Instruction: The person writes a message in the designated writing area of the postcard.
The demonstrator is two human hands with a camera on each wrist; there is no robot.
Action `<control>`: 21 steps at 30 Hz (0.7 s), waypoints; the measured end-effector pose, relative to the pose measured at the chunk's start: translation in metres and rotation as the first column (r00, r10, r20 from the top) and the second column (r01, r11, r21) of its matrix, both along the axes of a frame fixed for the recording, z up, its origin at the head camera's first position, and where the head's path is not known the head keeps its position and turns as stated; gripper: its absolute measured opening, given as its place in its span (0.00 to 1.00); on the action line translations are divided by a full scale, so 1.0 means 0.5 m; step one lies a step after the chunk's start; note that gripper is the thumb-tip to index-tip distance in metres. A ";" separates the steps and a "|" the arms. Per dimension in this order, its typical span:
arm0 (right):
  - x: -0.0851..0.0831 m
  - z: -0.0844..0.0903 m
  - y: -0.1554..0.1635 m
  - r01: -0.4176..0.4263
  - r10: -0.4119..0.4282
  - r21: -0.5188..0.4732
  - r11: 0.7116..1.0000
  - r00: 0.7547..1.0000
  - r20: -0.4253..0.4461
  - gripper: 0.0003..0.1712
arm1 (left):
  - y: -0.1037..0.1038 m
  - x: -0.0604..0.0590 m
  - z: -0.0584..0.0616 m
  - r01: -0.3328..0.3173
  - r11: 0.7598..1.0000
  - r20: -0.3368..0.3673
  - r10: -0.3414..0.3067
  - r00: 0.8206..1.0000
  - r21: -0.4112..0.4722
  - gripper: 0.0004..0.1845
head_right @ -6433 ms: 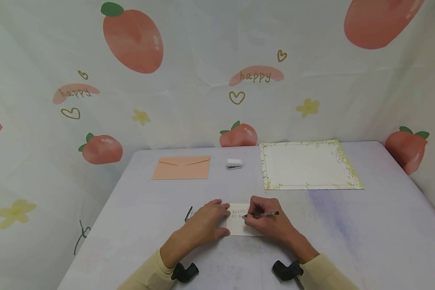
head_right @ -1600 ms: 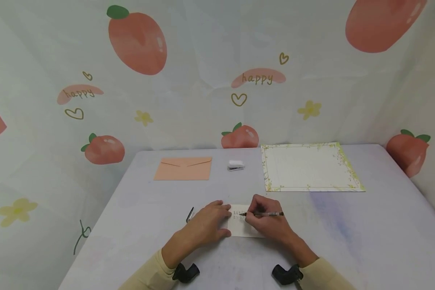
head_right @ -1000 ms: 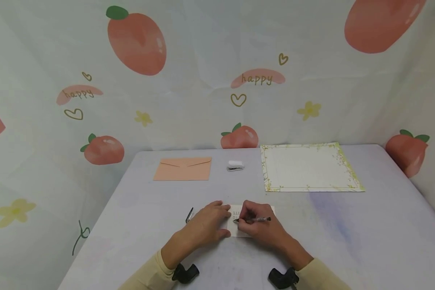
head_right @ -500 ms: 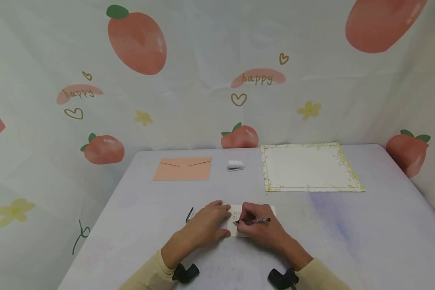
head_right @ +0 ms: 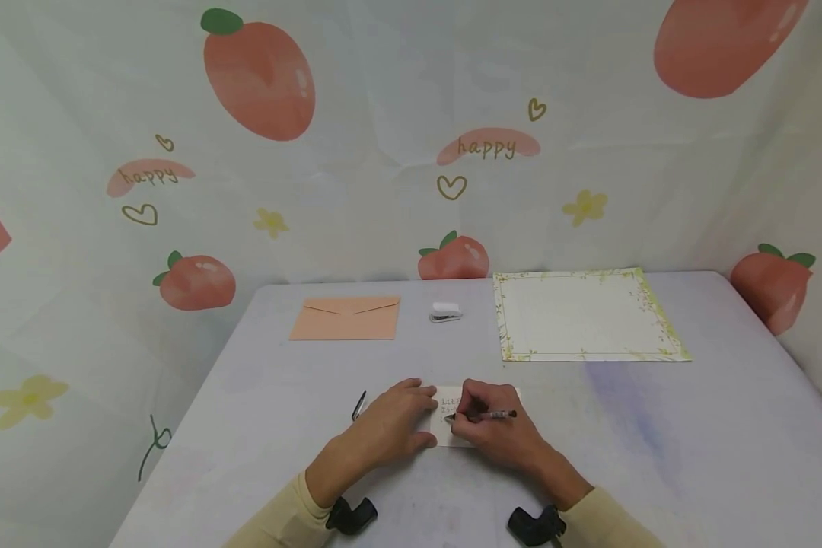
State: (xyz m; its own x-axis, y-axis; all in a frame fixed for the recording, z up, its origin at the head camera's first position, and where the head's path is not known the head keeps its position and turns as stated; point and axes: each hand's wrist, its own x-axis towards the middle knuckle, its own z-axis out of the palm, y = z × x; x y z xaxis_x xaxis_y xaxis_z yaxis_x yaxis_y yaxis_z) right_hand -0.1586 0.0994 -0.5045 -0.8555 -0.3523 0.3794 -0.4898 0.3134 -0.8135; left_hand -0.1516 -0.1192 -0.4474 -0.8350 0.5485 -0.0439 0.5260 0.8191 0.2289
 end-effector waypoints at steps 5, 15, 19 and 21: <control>0.000 0.000 0.000 0.000 0.000 0.017 1.000 1.000 0.012 0.19 | 0.000 0.000 -0.001 -0.001 1.000 0.006 0.001 1.000 -0.001 0.26; 0.000 0.002 0.000 -0.024 0.024 0.022 0.999 1.000 0.017 0.18 | 0.000 -0.001 -0.001 0.000 1.000 0.002 0.000 1.000 -0.007 0.25; 0.000 0.002 0.000 -0.022 0.022 0.023 0.999 1.000 0.010 0.18 | 0.001 -0.001 0.000 -0.001 1.000 0.001 0.001 1.000 -0.010 0.26; 0.001 0.002 0.001 -0.018 0.018 0.022 1.000 1.000 0.006 0.19 | 0.001 0.000 0.000 0.000 1.000 0.001 0.000 1.000 -0.012 0.26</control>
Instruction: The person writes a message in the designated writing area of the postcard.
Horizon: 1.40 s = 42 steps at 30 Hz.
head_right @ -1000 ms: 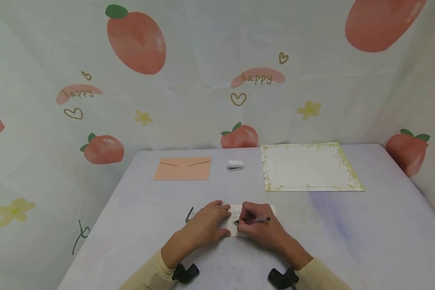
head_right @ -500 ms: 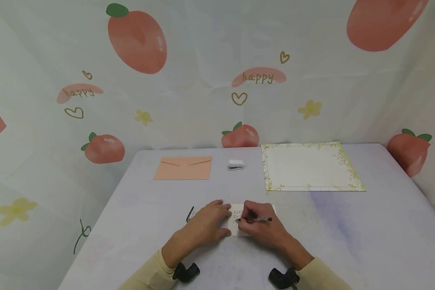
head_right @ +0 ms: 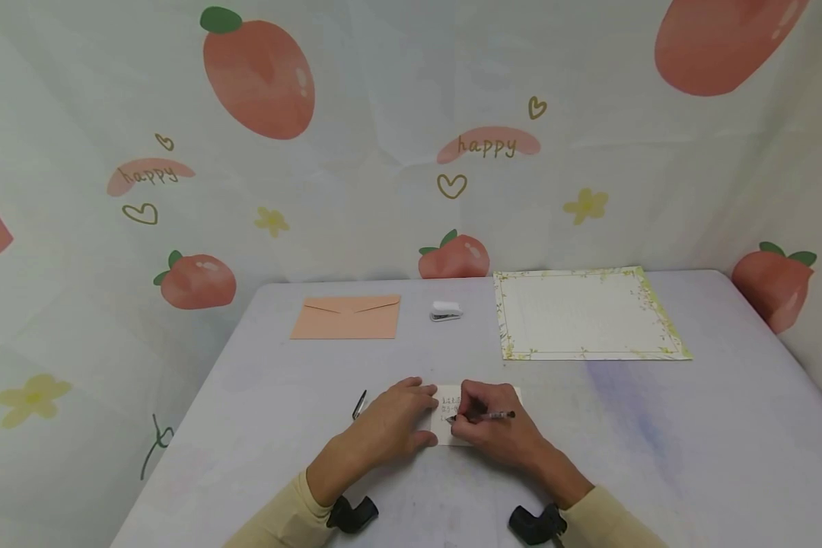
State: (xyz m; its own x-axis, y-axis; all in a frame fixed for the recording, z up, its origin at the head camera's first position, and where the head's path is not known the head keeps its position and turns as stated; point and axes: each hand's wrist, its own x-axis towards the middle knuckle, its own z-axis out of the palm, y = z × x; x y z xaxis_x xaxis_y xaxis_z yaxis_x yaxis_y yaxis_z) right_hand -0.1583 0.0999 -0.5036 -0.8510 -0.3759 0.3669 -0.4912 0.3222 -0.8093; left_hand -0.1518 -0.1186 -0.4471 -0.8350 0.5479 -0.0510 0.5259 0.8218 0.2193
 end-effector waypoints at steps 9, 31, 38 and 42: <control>0.000 0.000 0.003 0.016 -0.016 -0.007 1.000 1.000 0.008 0.19 | 0.001 0.000 0.001 0.004 1.000 -0.007 -0.004 1.000 -0.006 0.26; -0.001 0.002 0.004 0.004 -0.003 -0.005 1.000 1.000 0.009 0.19 | 0.000 0.000 0.002 -0.001 1.000 -0.003 0.001 1.000 -0.009 0.26; -0.001 0.003 0.004 -0.008 0.008 0.006 1.000 1.000 -0.007 0.19 | -0.001 0.000 0.001 -0.001 1.000 -0.004 0.001 1.000 0.002 0.26; -0.002 0.000 0.005 -0.001 0.001 0.006 1.000 1.000 -0.016 0.19 | 0.000 0.000 0.001 -0.001 1.000 -0.003 0.001 1.000 0.001 0.26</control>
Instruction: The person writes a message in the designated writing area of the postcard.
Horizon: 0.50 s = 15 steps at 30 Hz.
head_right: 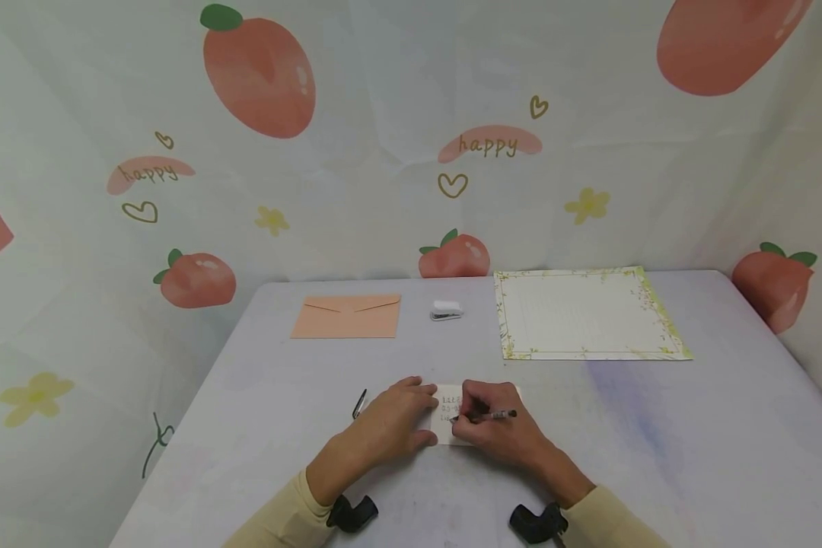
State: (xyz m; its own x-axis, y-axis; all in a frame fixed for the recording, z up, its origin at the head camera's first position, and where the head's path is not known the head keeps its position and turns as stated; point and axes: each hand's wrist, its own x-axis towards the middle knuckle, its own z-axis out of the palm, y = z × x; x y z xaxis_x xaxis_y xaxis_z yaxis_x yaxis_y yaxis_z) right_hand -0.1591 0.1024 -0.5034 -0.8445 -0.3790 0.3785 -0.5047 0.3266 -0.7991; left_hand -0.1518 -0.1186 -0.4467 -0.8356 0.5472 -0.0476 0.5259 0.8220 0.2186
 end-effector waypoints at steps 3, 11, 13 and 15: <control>0.000 -0.002 0.001 0.011 -0.011 -0.008 1.000 1.000 -0.005 0.19 | 0.001 0.000 -0.001 0.001 1.000 -0.003 -0.001 1.000 -0.005 0.26; 0.001 -0.002 0.001 -0.015 0.015 -0.011 1.000 1.000 0.006 0.19 | 0.001 -0.001 -0.001 0.003 1.000 -0.004 -0.003 1.000 -0.007 0.26; 0.000 -0.002 0.001 -0.019 0.019 -0.008 1.000 1.000 0.005 0.19 | 0.001 -0.001 -0.001 0.003 1.000 -0.002 -0.003 1.000 -0.008 0.26; 0.000 -0.002 0.001 -0.019 0.019 -0.009 1.000 1.000 0.005 0.19 | 0.001 -0.001 -0.001 0.002 1.000 -0.001 -0.002 1.000 -0.007 0.26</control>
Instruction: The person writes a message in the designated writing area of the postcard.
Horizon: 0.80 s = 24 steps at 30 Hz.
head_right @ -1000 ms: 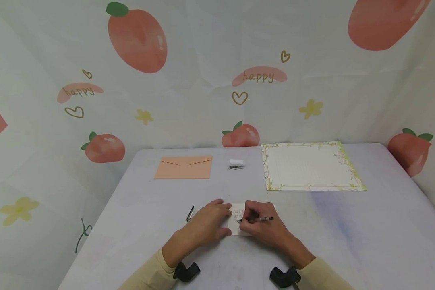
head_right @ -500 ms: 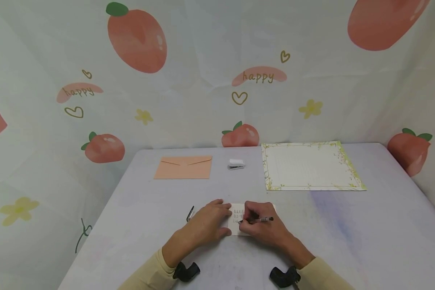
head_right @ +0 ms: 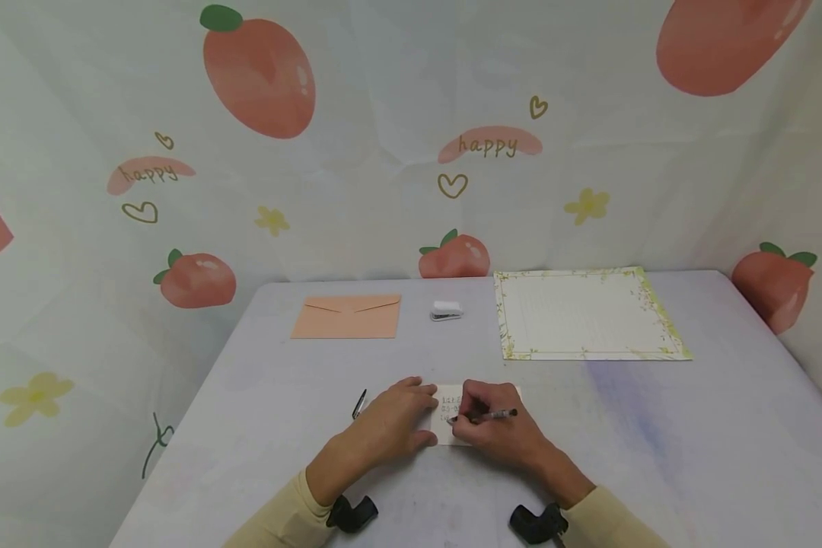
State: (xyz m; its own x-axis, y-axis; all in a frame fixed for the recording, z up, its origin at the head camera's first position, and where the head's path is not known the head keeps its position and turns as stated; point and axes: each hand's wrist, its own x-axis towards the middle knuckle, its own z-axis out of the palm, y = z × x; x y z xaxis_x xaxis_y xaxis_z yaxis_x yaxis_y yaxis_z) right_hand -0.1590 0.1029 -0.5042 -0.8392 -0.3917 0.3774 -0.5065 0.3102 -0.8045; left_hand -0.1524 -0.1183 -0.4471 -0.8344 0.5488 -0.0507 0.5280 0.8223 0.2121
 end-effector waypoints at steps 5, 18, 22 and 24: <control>0.000 0.002 0.000 0.007 -0.007 -0.011 1.000 1.000 -0.020 0.20 | -0.001 0.000 0.001 -0.002 1.000 -0.002 0.002 1.000 0.006 0.26; -0.004 0.006 0.018 0.064 -0.064 -0.020 0.998 0.998 0.003 0.21 | 0.002 0.002 0.002 -0.003 1.000 0.006 0.003 1.000 -0.004 0.27; -0.004 0.003 0.019 0.048 -0.048 0.009 0.999 0.999 0.016 0.21 | 0.001 0.001 0.000 -0.003 1.000 0.006 0.003 1.000 -0.005 0.27; -0.003 0.002 0.019 0.041 -0.042 0.019 0.999 0.999 0.017 0.21 | 0.000 0.000 -0.001 -0.005 1.000 0.008 0.005 1.000 -0.002 0.27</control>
